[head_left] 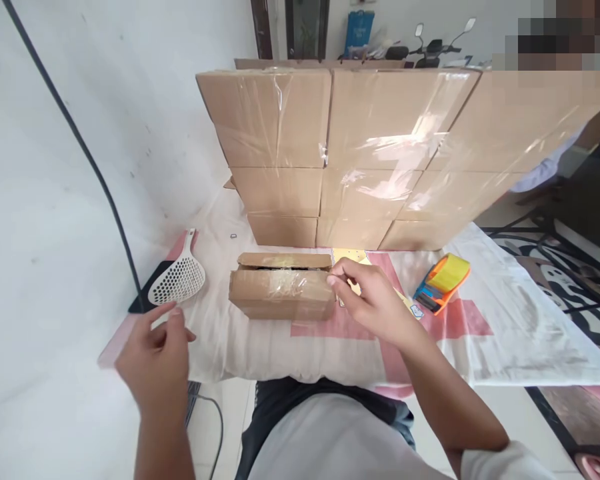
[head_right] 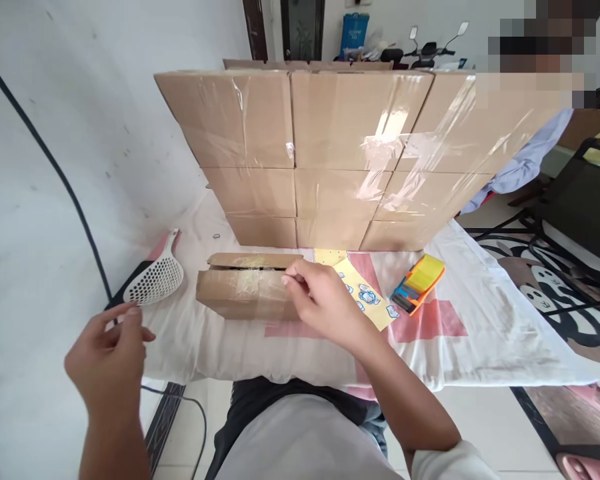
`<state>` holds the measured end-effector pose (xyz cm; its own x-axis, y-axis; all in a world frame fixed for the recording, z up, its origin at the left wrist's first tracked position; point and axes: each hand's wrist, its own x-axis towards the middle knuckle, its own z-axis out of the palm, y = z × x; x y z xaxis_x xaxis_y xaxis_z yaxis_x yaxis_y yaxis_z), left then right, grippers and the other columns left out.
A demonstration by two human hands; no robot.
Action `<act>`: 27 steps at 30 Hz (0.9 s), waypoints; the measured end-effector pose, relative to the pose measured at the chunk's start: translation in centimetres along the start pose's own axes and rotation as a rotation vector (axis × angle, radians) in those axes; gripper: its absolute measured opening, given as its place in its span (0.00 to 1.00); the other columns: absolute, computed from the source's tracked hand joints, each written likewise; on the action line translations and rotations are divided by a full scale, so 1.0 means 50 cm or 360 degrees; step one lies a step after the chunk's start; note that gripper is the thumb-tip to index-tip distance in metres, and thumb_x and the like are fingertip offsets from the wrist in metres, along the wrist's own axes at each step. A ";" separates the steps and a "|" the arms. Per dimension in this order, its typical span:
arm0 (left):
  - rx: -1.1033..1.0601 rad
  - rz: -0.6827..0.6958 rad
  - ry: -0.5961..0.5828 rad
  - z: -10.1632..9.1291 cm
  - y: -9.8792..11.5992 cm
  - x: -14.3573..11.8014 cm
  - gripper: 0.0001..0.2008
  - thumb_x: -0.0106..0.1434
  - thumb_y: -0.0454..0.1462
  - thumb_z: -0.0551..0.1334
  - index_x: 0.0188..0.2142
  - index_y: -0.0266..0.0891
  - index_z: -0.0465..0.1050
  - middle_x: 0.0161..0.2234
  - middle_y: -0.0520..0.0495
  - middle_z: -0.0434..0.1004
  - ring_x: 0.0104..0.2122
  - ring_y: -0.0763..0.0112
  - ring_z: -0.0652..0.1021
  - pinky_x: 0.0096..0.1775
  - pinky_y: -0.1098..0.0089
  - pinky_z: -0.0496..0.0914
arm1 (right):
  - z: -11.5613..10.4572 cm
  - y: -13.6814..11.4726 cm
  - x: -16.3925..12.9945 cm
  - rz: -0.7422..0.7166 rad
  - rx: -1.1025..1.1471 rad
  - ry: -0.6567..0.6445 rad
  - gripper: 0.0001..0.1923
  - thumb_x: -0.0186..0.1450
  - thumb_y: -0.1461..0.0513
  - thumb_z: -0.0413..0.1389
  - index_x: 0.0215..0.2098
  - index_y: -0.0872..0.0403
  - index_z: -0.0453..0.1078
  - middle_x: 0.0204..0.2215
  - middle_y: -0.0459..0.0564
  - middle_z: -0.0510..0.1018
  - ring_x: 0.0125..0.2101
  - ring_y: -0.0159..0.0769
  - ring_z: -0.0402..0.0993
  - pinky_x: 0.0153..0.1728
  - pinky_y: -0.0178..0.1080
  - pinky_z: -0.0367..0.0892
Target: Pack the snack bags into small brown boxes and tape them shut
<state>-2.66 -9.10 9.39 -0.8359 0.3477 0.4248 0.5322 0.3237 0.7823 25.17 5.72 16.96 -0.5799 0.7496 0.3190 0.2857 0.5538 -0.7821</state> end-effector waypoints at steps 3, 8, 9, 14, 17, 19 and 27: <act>-0.0209 0.0003 -0.0169 0.021 0.011 -0.036 0.11 0.63 0.44 0.65 0.40 0.42 0.80 0.20 0.56 0.75 0.21 0.71 0.75 0.26 0.70 0.71 | 0.004 0.013 0.043 0.0046 0.0018 -0.0096 0.13 0.71 0.57 0.50 0.29 0.51 0.64 0.22 0.41 0.66 0.24 0.29 0.61 0.27 0.35 0.55; -0.0284 0.0714 -0.0468 0.091 0.074 -0.090 0.09 0.67 0.40 0.63 0.42 0.40 0.78 0.37 0.47 0.84 0.36 0.66 0.82 0.38 0.67 0.76 | 0.030 0.059 0.122 0.0126 -0.0108 -0.0272 0.12 0.68 0.58 0.51 0.27 0.52 0.63 0.22 0.40 0.66 0.24 0.28 0.60 0.26 0.34 0.53; -0.0270 0.0937 -0.0505 0.104 0.086 -0.095 0.09 0.68 0.39 0.62 0.44 0.40 0.78 0.42 0.45 0.84 0.42 0.64 0.82 0.45 0.64 0.75 | 0.034 0.069 0.134 0.0144 -0.0152 -0.0291 0.11 0.67 0.58 0.52 0.27 0.52 0.64 0.22 0.40 0.68 0.24 0.28 0.61 0.26 0.34 0.54; 0.0045 0.1567 -0.0756 0.150 0.106 -0.109 0.17 0.71 0.37 0.59 0.58 0.44 0.72 0.60 0.44 0.76 0.62 0.56 0.73 0.64 0.52 0.60 | 0.049 0.105 0.166 0.0202 -0.0308 -0.0365 0.08 0.65 0.61 0.55 0.28 0.53 0.67 0.24 0.42 0.74 0.25 0.29 0.67 0.29 0.34 0.56; 0.0171 0.1604 -0.0814 0.163 0.094 -0.118 0.19 0.71 0.37 0.58 0.60 0.45 0.71 0.62 0.46 0.74 0.63 0.57 0.71 0.65 0.52 0.56 | 0.063 0.122 0.166 0.0214 -0.0424 -0.0378 0.07 0.65 0.62 0.57 0.28 0.53 0.67 0.25 0.44 0.76 0.28 0.31 0.69 0.30 0.35 0.57; 0.0216 0.1593 -0.0824 0.168 0.087 -0.123 0.20 0.71 0.38 0.58 0.61 0.46 0.70 0.62 0.46 0.73 0.63 0.56 0.71 0.64 0.53 0.56 | 0.075 0.129 0.163 0.0183 -0.0531 -0.0350 0.08 0.65 0.62 0.58 0.27 0.52 0.67 0.28 0.47 0.78 0.34 0.36 0.72 0.34 0.37 0.60; 0.0264 0.1730 -0.0846 0.159 0.123 -0.087 0.18 0.71 0.42 0.58 0.58 0.43 0.73 0.59 0.47 0.77 0.58 0.54 0.75 0.59 0.55 0.62 | 0.048 0.119 0.177 0.0456 -0.1042 0.0245 0.35 0.57 0.53 0.69 0.56 0.58 0.63 0.47 0.66 0.77 0.50 0.58 0.72 0.45 0.49 0.67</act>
<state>5.33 -1.61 8.71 0.1935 0.8114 0.5516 0.9629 -0.2648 0.0518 19.93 14.78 13.85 -0.3142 0.9133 0.2592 0.8355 0.3956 -0.3813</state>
